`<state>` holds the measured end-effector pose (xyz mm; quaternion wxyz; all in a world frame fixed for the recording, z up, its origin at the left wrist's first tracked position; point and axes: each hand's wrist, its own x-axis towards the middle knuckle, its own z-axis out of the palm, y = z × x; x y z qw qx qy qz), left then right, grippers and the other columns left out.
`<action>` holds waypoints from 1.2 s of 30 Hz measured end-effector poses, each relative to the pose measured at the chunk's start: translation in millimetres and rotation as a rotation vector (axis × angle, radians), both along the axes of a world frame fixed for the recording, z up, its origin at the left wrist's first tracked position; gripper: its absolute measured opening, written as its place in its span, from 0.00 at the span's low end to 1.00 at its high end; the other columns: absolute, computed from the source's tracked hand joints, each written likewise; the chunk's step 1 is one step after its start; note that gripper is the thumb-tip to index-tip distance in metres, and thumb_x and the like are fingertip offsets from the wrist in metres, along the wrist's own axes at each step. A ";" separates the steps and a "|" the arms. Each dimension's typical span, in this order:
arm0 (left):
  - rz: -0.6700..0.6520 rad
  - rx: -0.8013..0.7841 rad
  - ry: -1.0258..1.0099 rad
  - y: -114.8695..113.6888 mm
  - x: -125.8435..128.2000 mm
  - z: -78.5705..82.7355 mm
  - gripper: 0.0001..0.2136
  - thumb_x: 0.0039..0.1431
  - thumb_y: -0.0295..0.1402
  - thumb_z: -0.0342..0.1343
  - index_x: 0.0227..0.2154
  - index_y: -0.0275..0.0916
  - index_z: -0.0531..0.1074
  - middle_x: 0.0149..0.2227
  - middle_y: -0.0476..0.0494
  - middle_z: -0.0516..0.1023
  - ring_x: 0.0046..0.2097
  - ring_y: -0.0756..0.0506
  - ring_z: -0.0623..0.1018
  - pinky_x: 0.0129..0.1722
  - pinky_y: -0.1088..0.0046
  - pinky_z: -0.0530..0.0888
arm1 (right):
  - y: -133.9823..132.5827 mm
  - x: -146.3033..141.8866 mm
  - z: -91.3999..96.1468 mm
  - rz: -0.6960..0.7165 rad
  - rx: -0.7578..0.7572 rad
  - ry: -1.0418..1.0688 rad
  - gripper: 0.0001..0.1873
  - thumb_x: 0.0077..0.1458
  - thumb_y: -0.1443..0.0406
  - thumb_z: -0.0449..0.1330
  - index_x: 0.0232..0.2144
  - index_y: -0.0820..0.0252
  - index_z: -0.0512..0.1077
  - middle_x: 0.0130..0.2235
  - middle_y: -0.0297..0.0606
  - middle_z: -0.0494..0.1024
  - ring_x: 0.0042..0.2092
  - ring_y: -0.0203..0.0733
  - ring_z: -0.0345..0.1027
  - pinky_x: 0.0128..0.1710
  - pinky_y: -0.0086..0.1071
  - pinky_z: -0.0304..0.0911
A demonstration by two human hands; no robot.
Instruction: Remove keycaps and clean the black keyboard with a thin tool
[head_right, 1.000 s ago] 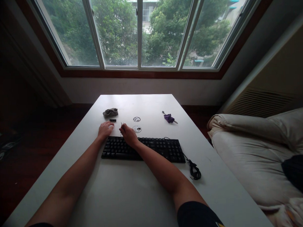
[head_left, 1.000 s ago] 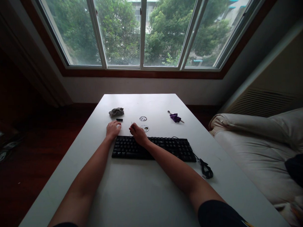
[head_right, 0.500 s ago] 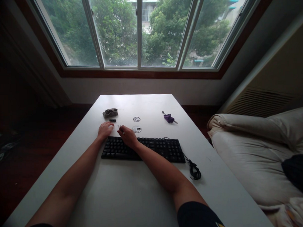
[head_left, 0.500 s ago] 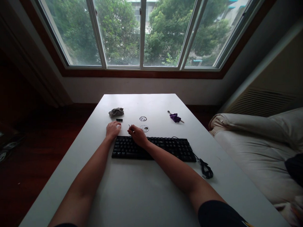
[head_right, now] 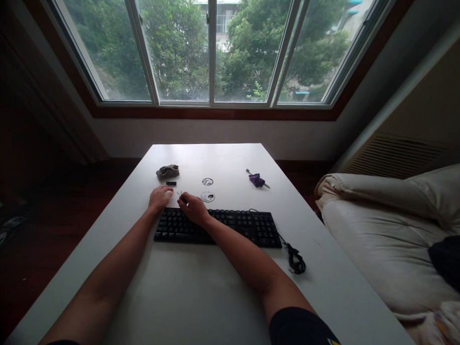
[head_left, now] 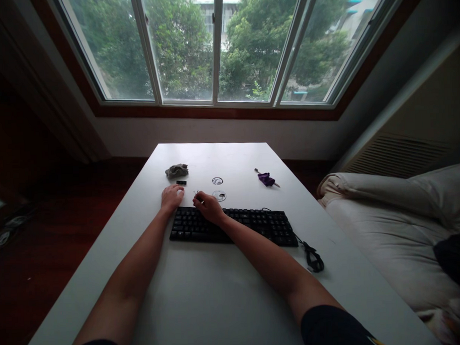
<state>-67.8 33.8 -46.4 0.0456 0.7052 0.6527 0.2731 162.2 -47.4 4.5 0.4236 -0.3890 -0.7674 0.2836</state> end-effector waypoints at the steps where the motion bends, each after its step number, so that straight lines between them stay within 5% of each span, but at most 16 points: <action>1: 0.000 0.003 -0.004 0.2 -0.2 -0.5 0.15 0.64 0.39 0.52 0.45 0.44 0.81 0.58 0.42 0.76 0.60 0.38 0.71 0.64 0.61 0.62 | -0.3 0.0 0.3 -0.017 0.009 0.005 0.12 0.65 0.53 0.56 0.37 0.53 0.73 0.33 0.32 0.80 0.29 0.36 0.68 0.35 0.29 0.63; 25: 0.018 -0.024 -0.007 -1.4 1.1 2.2 0.15 0.63 0.39 0.53 0.46 0.44 0.81 0.59 0.43 0.76 0.61 0.37 0.70 0.64 0.60 0.62 | -1.7 0.4 6.4 -0.204 -0.011 0.071 0.08 0.58 0.60 0.56 0.30 0.55 0.71 0.23 0.29 0.72 0.26 0.36 0.63 0.30 0.27 0.59; 36: 0.019 -0.028 -0.030 -5.1 3.6 7.0 0.15 0.63 0.39 0.53 0.45 0.44 0.81 0.59 0.43 0.76 0.61 0.38 0.71 0.65 0.60 0.62 | 7.9 1.2 -0.2 -0.200 -0.308 0.388 0.05 0.55 0.61 0.55 0.30 0.55 0.66 0.27 0.32 0.79 0.27 0.39 0.75 0.25 0.28 0.68</action>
